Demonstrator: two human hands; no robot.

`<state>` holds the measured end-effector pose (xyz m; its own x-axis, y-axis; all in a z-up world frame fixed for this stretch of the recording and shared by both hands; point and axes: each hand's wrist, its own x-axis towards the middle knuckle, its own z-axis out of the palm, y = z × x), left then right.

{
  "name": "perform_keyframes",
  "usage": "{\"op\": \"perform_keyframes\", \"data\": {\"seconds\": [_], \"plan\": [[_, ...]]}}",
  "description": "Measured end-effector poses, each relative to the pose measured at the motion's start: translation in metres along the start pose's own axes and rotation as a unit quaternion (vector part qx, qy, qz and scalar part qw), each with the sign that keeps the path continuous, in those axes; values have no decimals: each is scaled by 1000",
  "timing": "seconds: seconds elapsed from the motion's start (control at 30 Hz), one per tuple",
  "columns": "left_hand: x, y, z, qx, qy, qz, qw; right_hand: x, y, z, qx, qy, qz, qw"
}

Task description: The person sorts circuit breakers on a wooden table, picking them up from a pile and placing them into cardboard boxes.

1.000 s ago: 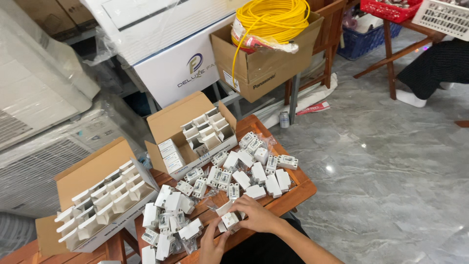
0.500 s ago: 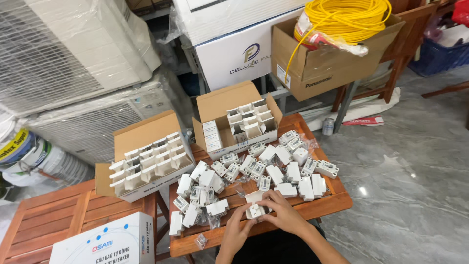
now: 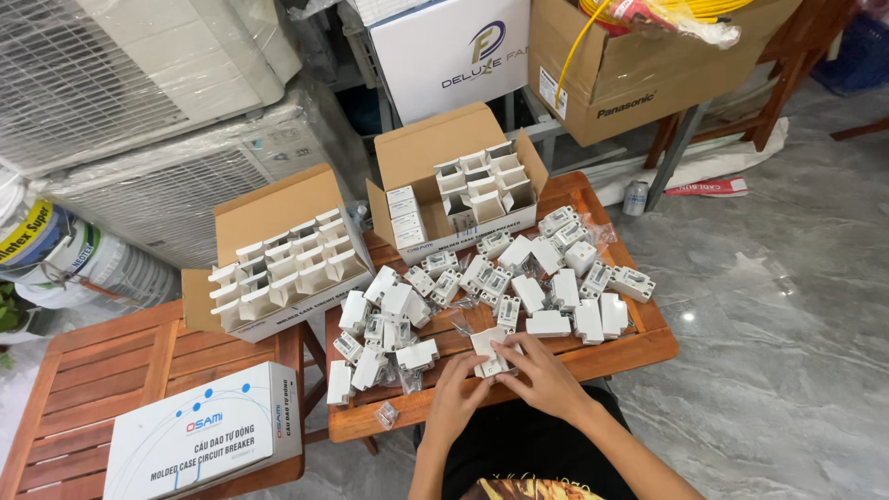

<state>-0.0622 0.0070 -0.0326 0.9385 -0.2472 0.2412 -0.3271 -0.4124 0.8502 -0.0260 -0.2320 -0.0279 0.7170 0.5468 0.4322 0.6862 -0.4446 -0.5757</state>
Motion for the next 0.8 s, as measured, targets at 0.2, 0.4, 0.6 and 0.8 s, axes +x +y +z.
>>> {"op": "perform_keyframes", "data": {"seconds": [0.2,0.4,0.6,0.8], "plan": [[1,-4,2,45,-9,18,999,5,-3,-16,4,7,13,1000],[1,-21,17,121,-13,-22,992,39,61,-88,73,45,132,988],[3,-24,17,114,44,-61,991,61,209,-162,-7,203,399,894],[8,-33,22,129,38,-74,988,55,294,-154,-48,111,520,845]]}}
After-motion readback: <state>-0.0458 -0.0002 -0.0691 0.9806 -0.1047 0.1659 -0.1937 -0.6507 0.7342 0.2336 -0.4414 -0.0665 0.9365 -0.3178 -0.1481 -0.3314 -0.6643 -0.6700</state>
